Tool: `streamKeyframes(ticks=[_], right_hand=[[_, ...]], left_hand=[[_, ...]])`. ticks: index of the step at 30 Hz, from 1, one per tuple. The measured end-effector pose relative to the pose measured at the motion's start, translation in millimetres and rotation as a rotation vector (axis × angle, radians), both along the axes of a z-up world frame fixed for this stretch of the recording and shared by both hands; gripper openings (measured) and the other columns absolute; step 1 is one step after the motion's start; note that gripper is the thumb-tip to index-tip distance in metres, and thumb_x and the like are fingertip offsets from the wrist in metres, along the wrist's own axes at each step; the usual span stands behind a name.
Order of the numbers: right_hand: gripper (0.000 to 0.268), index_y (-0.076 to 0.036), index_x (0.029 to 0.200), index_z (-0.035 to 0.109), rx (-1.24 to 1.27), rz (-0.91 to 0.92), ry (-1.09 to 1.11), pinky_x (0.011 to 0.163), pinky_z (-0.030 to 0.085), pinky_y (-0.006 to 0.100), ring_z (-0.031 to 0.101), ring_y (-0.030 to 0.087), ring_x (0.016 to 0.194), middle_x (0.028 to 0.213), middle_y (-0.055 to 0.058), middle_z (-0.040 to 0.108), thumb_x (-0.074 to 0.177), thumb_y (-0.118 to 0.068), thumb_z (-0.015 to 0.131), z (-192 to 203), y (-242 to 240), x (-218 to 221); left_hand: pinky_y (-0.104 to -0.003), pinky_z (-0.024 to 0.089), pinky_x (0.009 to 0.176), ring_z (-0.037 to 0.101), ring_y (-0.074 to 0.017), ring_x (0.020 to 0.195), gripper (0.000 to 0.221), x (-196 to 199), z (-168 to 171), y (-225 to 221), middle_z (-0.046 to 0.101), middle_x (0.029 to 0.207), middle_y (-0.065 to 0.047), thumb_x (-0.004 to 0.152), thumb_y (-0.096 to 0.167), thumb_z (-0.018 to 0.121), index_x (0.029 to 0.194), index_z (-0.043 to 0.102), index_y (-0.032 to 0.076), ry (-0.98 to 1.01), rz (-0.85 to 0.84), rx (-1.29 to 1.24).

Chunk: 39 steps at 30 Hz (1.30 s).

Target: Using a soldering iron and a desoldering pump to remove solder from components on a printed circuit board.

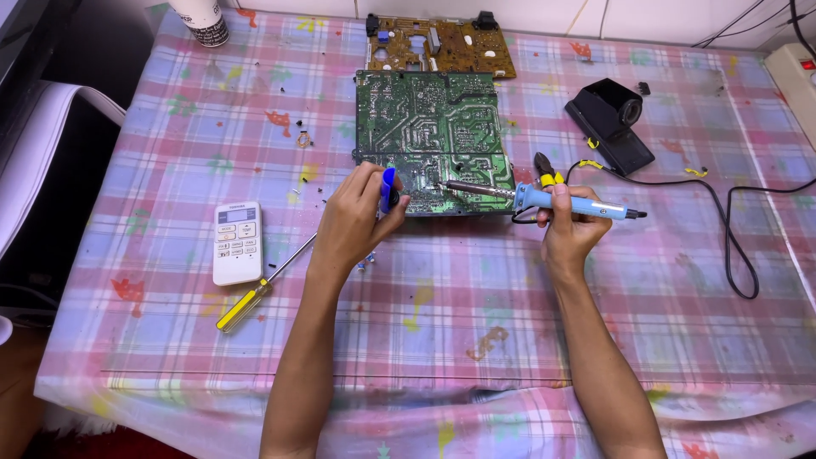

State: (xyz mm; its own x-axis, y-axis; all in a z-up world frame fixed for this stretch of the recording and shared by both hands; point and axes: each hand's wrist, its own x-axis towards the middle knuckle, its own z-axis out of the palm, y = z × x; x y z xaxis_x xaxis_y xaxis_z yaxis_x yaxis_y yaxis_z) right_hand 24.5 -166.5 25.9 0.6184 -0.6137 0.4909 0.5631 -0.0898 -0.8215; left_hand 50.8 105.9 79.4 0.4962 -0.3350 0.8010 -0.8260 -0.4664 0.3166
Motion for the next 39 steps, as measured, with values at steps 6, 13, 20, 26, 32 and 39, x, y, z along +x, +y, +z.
streamKeyframes(ticks=[6,13,20,26,32,39], right_hand=[[0.022,0.004,0.071,0.055,-0.007,0.012,-0.008,0.032,0.043,0.025,0.051,0.016,0.036,0.063,0.019,0.058,0.087,-0.006,0.066,1,3,0],[0.024,0.004,0.071,0.054,-0.025,0.019,-0.025,0.033,0.043,0.025,0.051,0.015,0.037,0.064,0.019,0.059,0.088,-0.009,0.066,-1,1,1],[0.025,0.004,0.071,0.055,-0.140,-0.025,-0.001,0.035,0.045,0.026,0.052,0.016,0.038,0.063,0.019,0.058,0.089,-0.008,0.065,16,14,-11],[0.025,0.004,0.069,0.055,-0.228,0.000,-0.066,0.037,0.045,0.026,0.053,0.016,0.039,0.061,0.015,0.054,0.088,-0.007,0.066,14,14,-15],[0.024,0.005,0.071,0.055,-0.297,0.013,-0.073,0.039,0.046,0.026,0.053,0.016,0.040,0.061,0.013,0.051,0.088,-0.007,0.067,27,21,-22],[0.026,0.003,0.071,0.055,-0.185,0.031,-0.008,0.038,0.045,0.025,0.053,0.014,0.040,0.053,0.010,0.050,0.088,-0.012,0.067,15,11,-13]], left_hand=[[-0.025,0.049,0.053,0.055,-0.0180,0.054,0.010,-6,0,0,0.053,0.073,0.000,0.082,0.017,0.066,0.085,0.058,0.011,-0.104,0.056,-0.032],[-0.023,0.046,0.046,0.050,-0.0135,0.042,0.015,-14,8,-1,0.060,0.072,-0.001,0.076,0.013,0.074,0.083,0.061,0.007,-0.150,0.017,-0.178],[-0.026,0.050,0.058,0.060,-0.0205,0.057,0.026,-11,0,7,0.064,0.075,-0.005,0.073,0.019,0.080,0.085,0.062,0.005,-0.174,0.081,-0.431],[-0.029,0.051,0.060,0.062,-0.0230,0.061,0.031,-6,1,6,0.065,0.076,-0.006,0.073,0.016,0.081,0.092,0.061,0.001,-0.170,0.137,-0.449],[-0.026,0.050,0.052,0.061,-0.0205,0.052,0.040,0,-8,0,0.068,0.086,-0.012,0.082,0.009,0.073,0.110,0.049,-0.007,-0.087,0.082,-0.468],[-0.025,0.050,0.056,0.063,-0.0221,0.075,0.036,4,-3,-3,0.066,0.098,-0.010,0.088,0.005,0.063,0.108,0.034,0.007,-0.097,0.037,-0.545]])
